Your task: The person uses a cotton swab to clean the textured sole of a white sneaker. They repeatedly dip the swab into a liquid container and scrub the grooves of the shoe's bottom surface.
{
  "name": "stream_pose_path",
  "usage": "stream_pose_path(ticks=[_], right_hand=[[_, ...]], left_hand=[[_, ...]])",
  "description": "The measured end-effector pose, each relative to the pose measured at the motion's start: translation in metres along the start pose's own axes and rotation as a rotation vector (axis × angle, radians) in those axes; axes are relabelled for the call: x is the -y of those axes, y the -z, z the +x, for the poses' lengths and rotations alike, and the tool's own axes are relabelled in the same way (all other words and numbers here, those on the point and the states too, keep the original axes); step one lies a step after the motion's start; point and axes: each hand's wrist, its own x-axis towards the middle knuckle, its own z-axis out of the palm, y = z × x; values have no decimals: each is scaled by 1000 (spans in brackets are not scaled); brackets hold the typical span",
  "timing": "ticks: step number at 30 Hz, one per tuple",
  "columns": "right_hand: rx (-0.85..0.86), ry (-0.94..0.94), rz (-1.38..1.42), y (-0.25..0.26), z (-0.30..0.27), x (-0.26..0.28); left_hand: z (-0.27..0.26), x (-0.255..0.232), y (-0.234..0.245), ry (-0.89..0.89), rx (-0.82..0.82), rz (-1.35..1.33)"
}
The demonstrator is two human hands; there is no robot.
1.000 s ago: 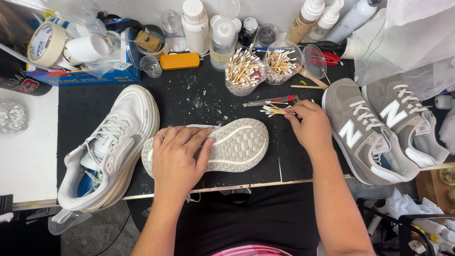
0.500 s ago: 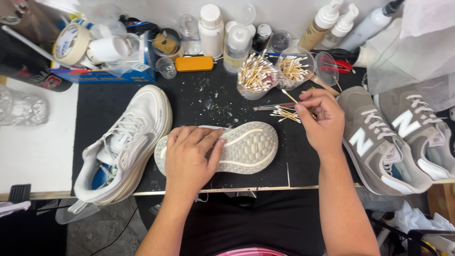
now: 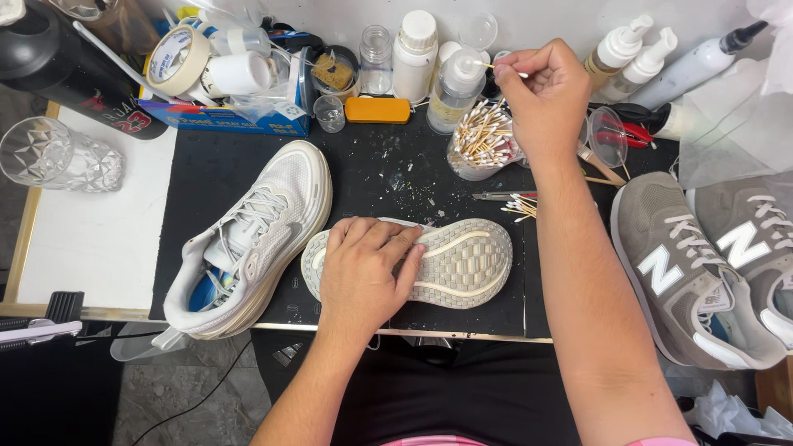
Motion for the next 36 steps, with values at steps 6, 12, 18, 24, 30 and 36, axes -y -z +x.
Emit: stream_pose_path(ticks=[6, 12, 18, 24, 30, 36], right_hand=[[14, 16, -69, 2, 3, -4], [-3, 11, -60, 1, 7, -8], [-43, -43, -50, 1, 10, -11], [-96, -130, -2, -1, 12, -13], [41, -142, 167, 2, -7, 17], [199, -350, 304, -4, -98, 70]], left_hand=[[1, 2, -2, 7, 16, 6], [0, 3, -2, 10, 20, 1], [-1, 1, -1, 6, 11, -5], [-1, 0, 1, 3, 2, -1], [-2, 0, 2, -15, -4, -1], [-2, 1, 0, -12, -2, -8]])
